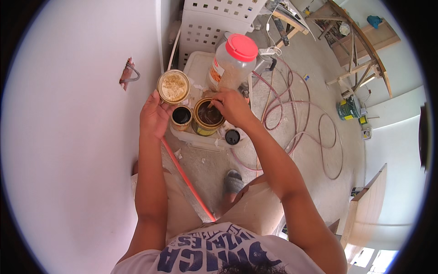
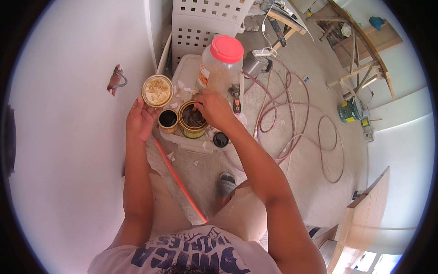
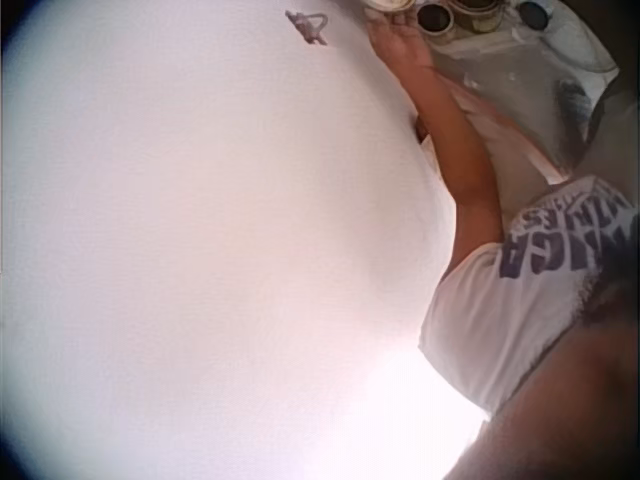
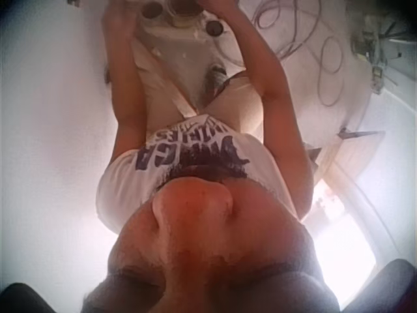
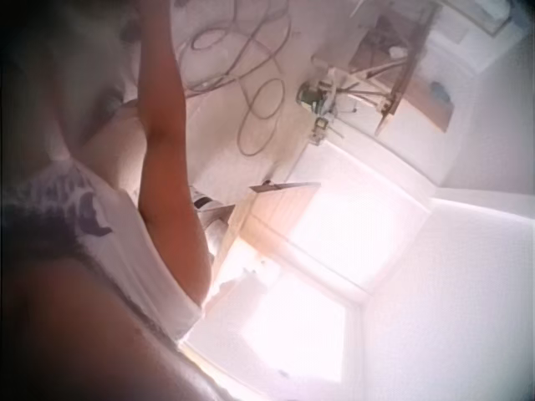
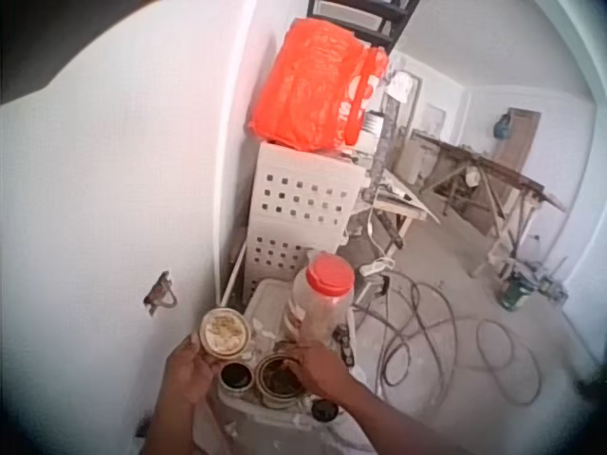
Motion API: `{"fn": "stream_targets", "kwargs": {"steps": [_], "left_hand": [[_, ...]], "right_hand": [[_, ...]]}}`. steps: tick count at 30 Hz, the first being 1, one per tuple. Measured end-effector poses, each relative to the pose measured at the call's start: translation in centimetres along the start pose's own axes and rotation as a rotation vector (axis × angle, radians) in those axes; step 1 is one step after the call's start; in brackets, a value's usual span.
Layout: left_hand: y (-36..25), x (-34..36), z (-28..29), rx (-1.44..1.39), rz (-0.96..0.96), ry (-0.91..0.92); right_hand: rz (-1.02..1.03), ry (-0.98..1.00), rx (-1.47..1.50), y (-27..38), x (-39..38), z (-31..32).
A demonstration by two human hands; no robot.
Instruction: The person opens a paint can and stirs the contents with a stick. They then pour some paint into a second can and continue stirring the mixture.
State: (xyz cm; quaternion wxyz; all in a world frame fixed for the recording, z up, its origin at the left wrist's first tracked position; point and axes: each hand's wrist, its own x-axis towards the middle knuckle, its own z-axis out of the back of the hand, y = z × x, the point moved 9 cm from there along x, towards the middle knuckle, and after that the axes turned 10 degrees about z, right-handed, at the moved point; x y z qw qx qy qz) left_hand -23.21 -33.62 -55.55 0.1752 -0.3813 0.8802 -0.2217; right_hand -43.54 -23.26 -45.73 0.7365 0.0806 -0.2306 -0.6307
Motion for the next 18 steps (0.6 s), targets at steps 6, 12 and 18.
{"fn": "stream_targets", "kwargs": {"steps": [6, 12, 18], "left_hand": [[-0.5, 0.0, 0.1, 0.016, -0.011, -0.020], [-0.6, 0.1, 0.4, 0.007, -0.009, -0.046], [-0.3, -0.1, 0.0, 0.014, 0.013, -0.077]], "right_hand": [[0.026, 0.181, 0.129, 0.2, -0.4, -1.5], [0.043, 0.166, -0.101, 0.9, -0.2, -0.6], [-0.013, -0.010, 0.001, 1.7, -0.1, 0.7]]}}
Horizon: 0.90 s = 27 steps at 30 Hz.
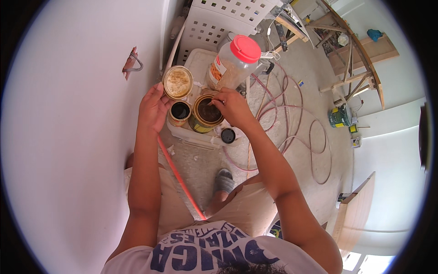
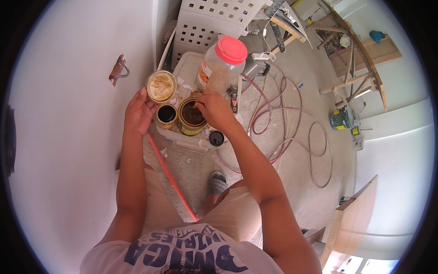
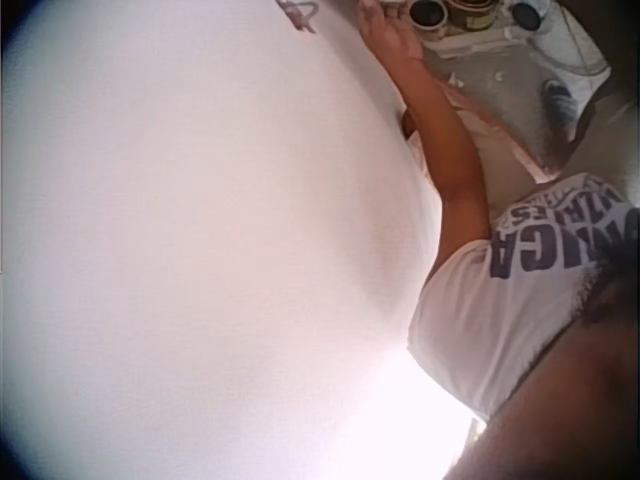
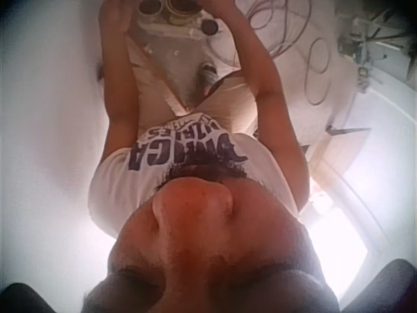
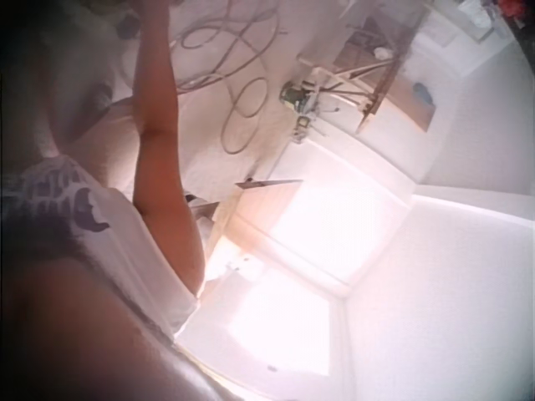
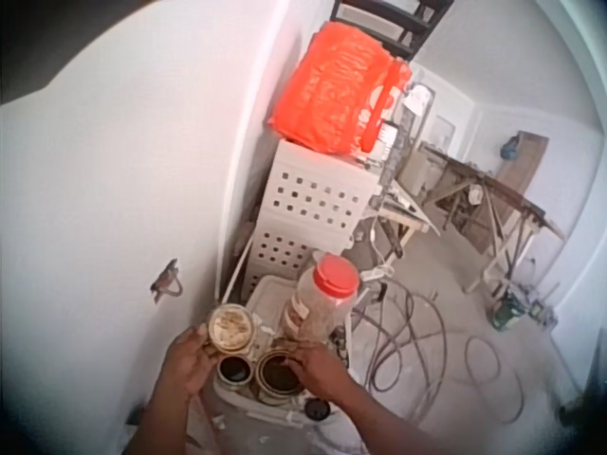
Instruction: The person opens a paint can and stirs the contents with a stick. They then pour some paint into a second can and continue stirring the mixture.
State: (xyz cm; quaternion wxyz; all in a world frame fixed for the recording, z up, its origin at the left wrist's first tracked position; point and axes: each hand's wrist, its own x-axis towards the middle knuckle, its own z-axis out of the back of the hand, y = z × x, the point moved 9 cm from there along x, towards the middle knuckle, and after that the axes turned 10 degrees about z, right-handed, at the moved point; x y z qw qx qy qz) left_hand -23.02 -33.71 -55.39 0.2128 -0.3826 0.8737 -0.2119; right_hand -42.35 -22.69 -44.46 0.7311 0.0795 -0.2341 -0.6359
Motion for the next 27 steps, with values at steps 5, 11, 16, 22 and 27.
{"fn": "stream_targets", "kwargs": {"steps": [5, 11, 16, 22, 27], "left_hand": [[0.4, 0.3, 0.1, -0.013, 0.006, 0.006], [0.7, 0.4, 0.5, 0.000, 0.026, -0.005], [0.9, 0.5, 0.1, 0.015, 0.007, 0.068], [1.1, 0.5, -0.8, 0.010, -0.026, 0.146], [1.6, 0.8, -0.8, -0.038, -0.023, 0.169]], "right_hand": [[-0.001, 0.172, 0.077, -0.3, -0.4, -1.5], [-0.014, 0.173, -0.018, -0.8, -0.5, -1.4], [0.018, 0.096, 0.068, 0.1, -0.1, -0.6], [0.006, 0.192, 0.072, -0.4, -0.4, -1.3], [0.014, 0.048, -0.118, -0.3, -0.1, 0.0]]}}
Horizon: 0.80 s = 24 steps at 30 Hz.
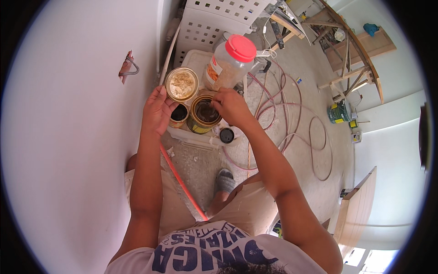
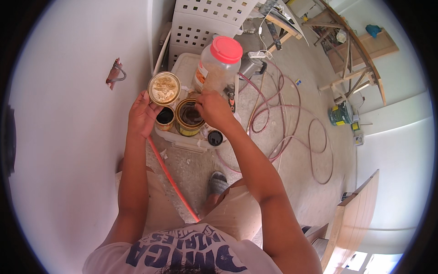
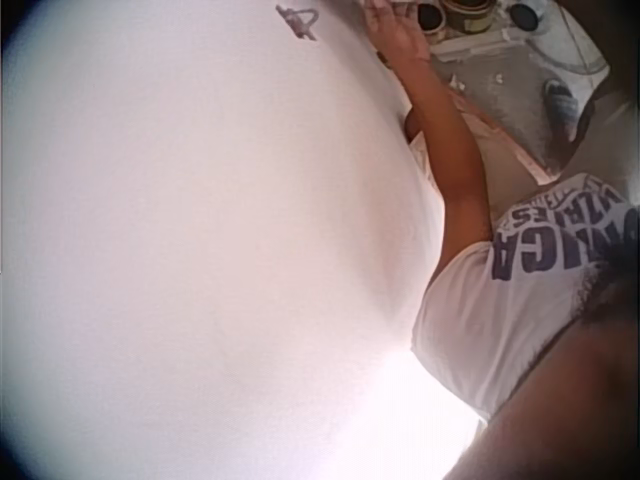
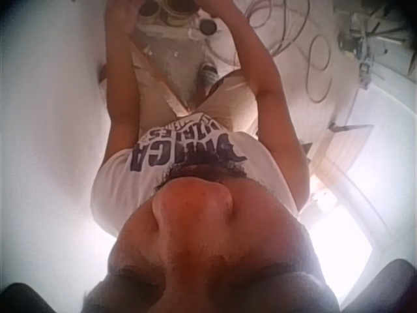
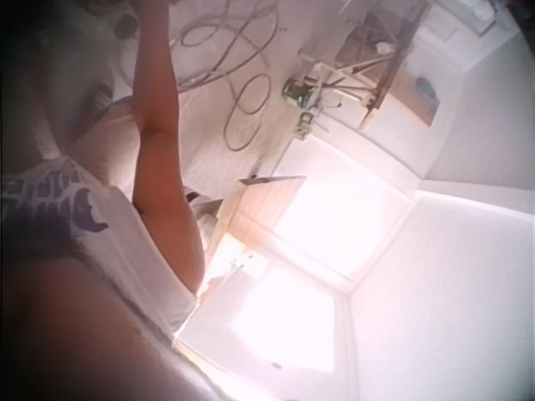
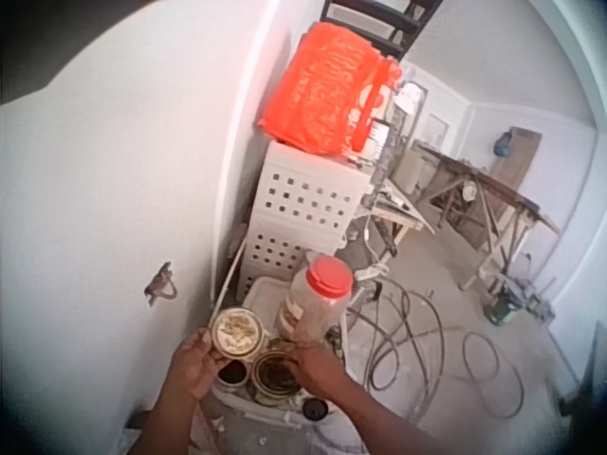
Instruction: The person opens a paint can and stirs the contents with a stick. They then pour some paint into a second can and continue stirring the mixture.
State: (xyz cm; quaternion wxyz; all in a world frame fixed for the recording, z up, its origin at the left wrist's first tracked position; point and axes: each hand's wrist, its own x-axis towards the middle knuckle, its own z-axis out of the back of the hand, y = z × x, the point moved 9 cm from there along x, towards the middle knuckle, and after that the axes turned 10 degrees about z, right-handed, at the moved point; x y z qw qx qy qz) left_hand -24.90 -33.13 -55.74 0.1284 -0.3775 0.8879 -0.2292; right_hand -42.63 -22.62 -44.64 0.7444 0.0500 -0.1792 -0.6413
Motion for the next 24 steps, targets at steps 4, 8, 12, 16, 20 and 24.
{"fn": "stream_targets", "kwargs": {"steps": [4, 8, 12, 16, 20, 24], "left_hand": [[0.3, 0.2, 0.2, -0.027, -0.007, 0.011], [0.1, 0.1, 0.1, -0.007, -0.041, 0.029], [-0.2, -0.1, -0.5, 0.024, -0.070, 0.069], [-0.5, 0.1, -0.5, 0.054, -0.082, 0.092], [-0.7, -0.2, -0.8, 0.061, -0.076, 0.068], [-0.6, -0.3, -1.4, 0.083, -0.068, 0.025]], "right_hand": [[0.055, 0.130, 0.161, -0.1, -0.3, -1.6], [0.040, 0.020, 0.057, 0.2, 0.1, -0.4], [0.107, 0.162, 0.184, 0.0, -0.3, -1.9], [0.028, 0.004, 0.111, -0.3, 0.2, -0.7], [0.109, 0.101, 0.144, 0.0, 0.1, -1.8], [0.119, -0.081, 0.047, 0.0, 0.3, -0.6]]}}
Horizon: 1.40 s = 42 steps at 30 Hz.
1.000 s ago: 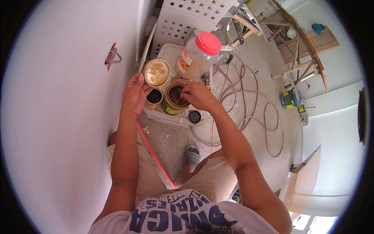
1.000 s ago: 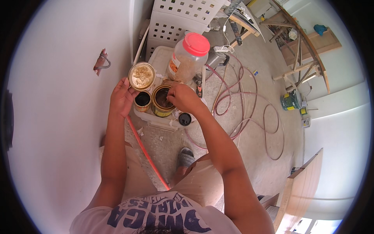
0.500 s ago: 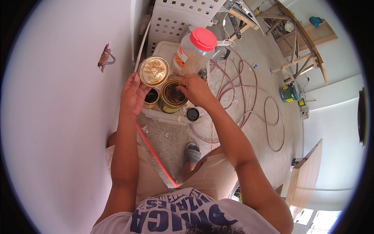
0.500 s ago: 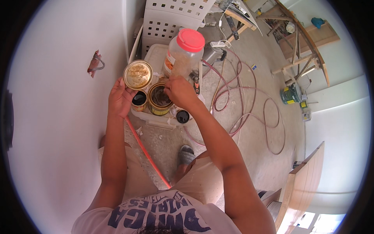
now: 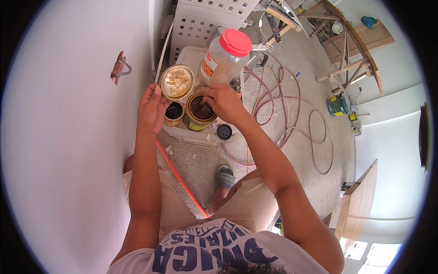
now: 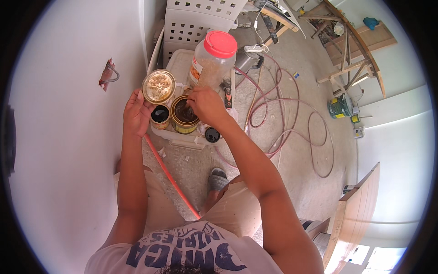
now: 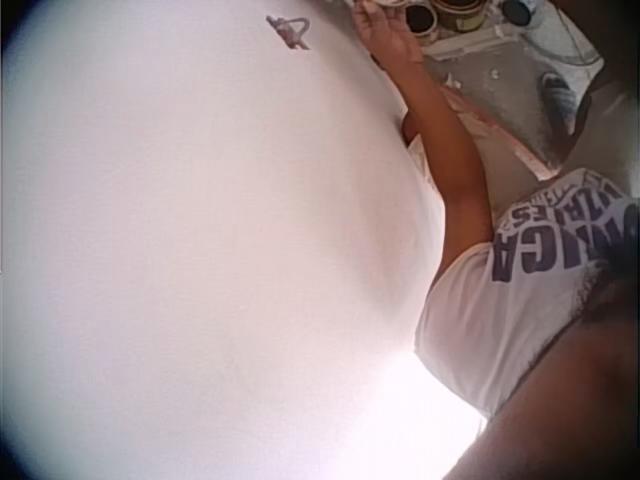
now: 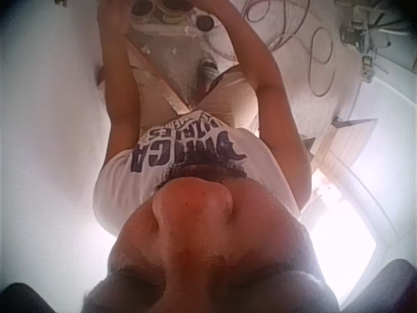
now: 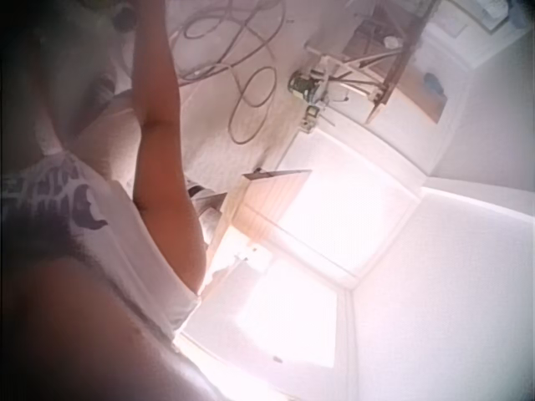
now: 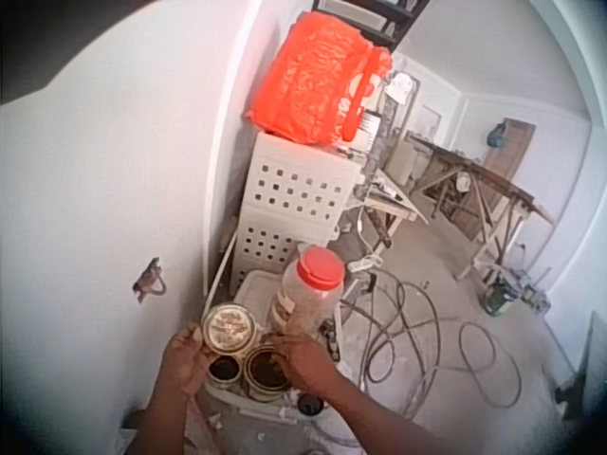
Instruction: The person opens a paint can and stirs the contents with a stick. They then pour some paint into a second can and continue stirring the mixture.
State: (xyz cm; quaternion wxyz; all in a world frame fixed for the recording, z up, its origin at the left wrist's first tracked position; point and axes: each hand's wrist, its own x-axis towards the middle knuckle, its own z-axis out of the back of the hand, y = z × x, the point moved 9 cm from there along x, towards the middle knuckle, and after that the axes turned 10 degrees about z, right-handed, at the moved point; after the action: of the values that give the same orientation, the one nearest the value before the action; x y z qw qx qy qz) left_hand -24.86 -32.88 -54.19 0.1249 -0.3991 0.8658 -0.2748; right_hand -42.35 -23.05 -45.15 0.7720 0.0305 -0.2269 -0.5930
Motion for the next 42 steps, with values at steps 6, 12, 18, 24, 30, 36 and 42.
{"fn": "stream_targets", "kwargs": {"steps": [6, 12, 18, 24, 30, 36, 42], "left_hand": [[0.1, 0.0, 0.5, 0.004, 0.009, -0.049], [0.3, 0.1, 0.9, 0.000, 0.019, -0.048], [0.4, 0.1, 1.0, -0.020, 0.037, -0.069], [0.8, 0.2, 1.0, -0.015, 0.054, -0.094], [0.7, 0.1, 0.9, -0.007, 0.053, -0.097], [0.3, 0.2, 1.8, -0.030, 0.039, -0.061], [0.1, 0.0, 1.3, -0.005, 0.039, -0.106]], "right_hand": [[-0.012, 0.123, 0.252, 0.4, 0.0, -1.0], [0.031, 0.217, 0.115, 0.1, -0.4, -1.5], [0.035, 0.151, -0.142, 0.2, 0.0, -0.8], [-0.018, 0.009, 0.048, 0.7, 0.3, 0.2], [-0.015, 0.114, 0.276, 0.9, 0.0, -0.8], [0.011, 0.214, 0.010, 0.7, -0.2, -1.4], [0.062, 0.116, -0.189, 1.1, 0.3, -0.6]]}}
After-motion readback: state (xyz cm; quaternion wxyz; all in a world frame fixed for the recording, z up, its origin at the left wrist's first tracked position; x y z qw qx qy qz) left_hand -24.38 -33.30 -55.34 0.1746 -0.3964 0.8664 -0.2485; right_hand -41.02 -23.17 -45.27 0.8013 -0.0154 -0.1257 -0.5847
